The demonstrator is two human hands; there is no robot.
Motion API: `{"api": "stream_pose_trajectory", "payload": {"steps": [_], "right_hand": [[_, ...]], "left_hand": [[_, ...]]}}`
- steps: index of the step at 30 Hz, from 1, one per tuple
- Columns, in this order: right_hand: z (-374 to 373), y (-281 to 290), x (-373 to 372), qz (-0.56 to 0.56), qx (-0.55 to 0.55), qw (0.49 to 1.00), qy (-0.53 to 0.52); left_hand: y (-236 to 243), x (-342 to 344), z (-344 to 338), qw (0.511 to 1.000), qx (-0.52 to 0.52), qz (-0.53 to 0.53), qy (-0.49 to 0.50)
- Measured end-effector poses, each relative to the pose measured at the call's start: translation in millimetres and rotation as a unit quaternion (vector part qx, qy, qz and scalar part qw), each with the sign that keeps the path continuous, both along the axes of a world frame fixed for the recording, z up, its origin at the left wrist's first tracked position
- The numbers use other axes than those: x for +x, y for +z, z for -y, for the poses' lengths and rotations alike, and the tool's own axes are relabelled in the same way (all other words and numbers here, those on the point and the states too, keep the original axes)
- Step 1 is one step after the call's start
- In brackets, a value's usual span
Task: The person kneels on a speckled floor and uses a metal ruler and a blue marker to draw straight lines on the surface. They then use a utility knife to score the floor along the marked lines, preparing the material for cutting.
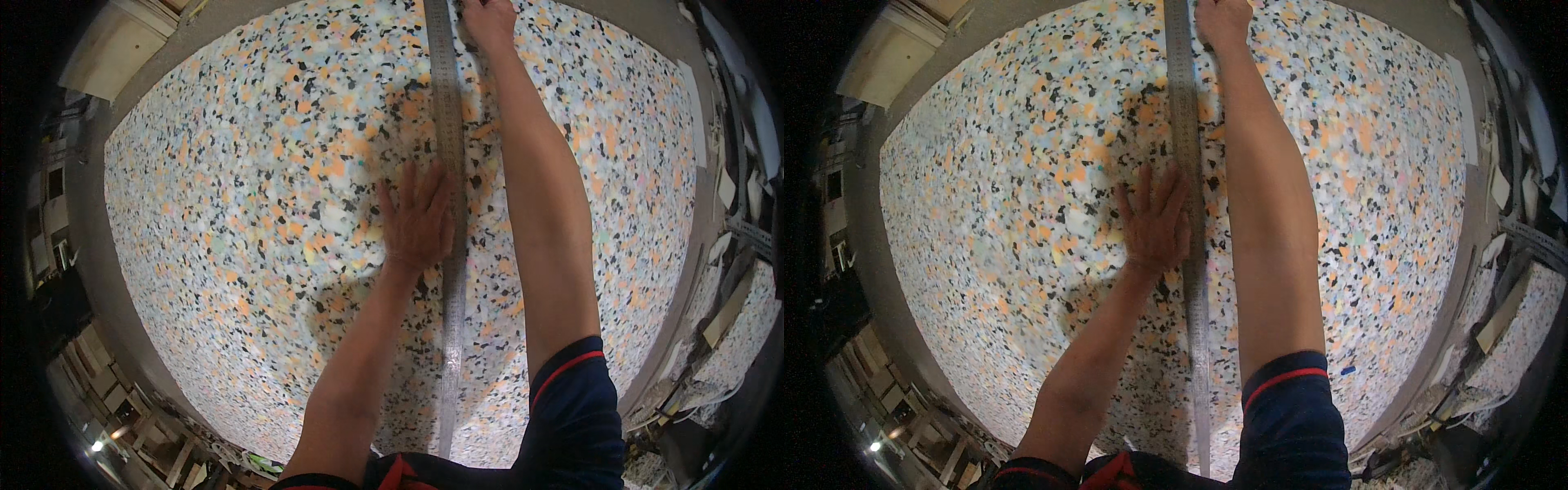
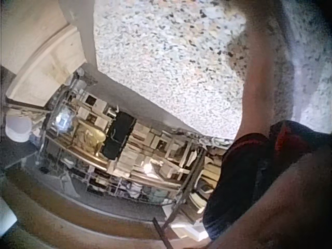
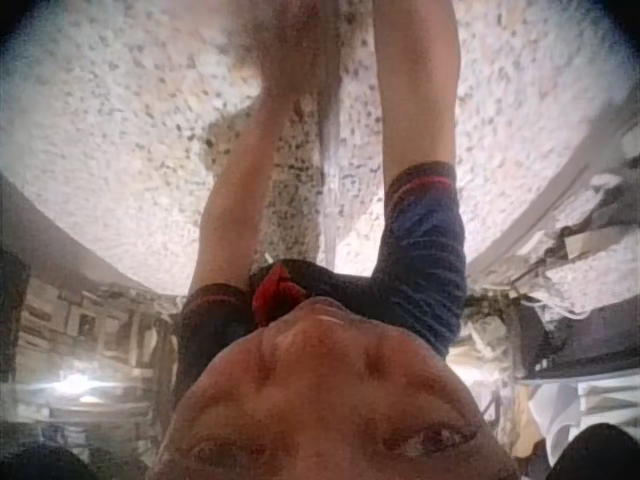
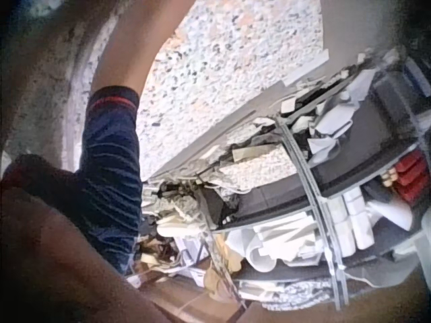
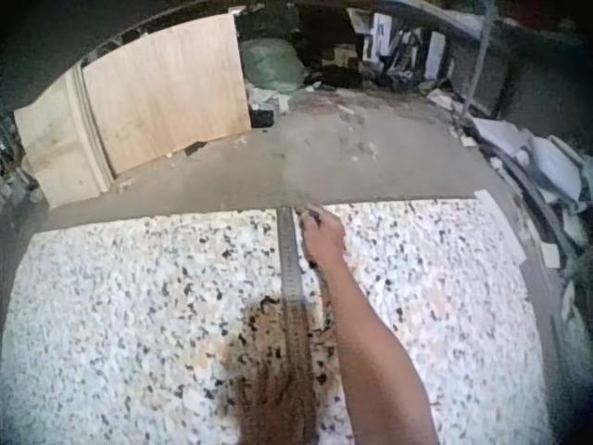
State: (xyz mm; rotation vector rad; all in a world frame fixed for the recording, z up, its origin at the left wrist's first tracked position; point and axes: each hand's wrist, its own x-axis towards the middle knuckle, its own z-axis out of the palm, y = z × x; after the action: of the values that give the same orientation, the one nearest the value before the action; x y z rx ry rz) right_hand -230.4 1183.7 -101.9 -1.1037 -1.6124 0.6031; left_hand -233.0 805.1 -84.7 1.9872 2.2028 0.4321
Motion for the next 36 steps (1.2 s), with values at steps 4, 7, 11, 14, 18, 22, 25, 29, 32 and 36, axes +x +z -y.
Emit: {"api": "stream_pose_trajectory", "payload": {"steps": [4,7,11,14,18,22,25,29,32,36], "right_hand": [[13,18,10,0.02,-0.096,0.993,0.06],[37,37,28,0.044,-0.096,0.989,0.101],[102,49,72,0.152,-0.117,0.973,0.128],[177,53,104,0.165,-0.095,0.975,0.113],[305,57,151,0.122,-0.095,0.983,0.099],[445,78,206,0.169,-0.249,0.951,0.073],[533,95,237,0.163,-0.245,0.952,0.079],[636,119,281,0.211,-0.316,0.922,0.075],[689,138,304,0.226,-0.385,0.892,0.075],[697,160,312,0.229,-0.47,0.849,0.073]], "left_hand": [[0,0,2,1.0,0.013,-0.006,-0.002],[2,0,2,1.0,-0.007,-0.018,-0.004],[4,2,0,0.999,-0.021,-0.041,0.0],[1,3,-1,0.997,-0.023,-0.072,-0.003],[-8,0,-1,0.998,0.011,-0.055,-0.002],[-10,-1,2,0.997,0.068,-0.031,-0.004],[-8,1,0,0.991,0.096,-0.09,-0.013],[-11,2,-3,0.985,0.156,-0.075,-0.014],[-14,0,-3,0.987,0.14,-0.074,-0.01],[-17,-2,-3,0.986,0.151,-0.068,-0.012]]}}
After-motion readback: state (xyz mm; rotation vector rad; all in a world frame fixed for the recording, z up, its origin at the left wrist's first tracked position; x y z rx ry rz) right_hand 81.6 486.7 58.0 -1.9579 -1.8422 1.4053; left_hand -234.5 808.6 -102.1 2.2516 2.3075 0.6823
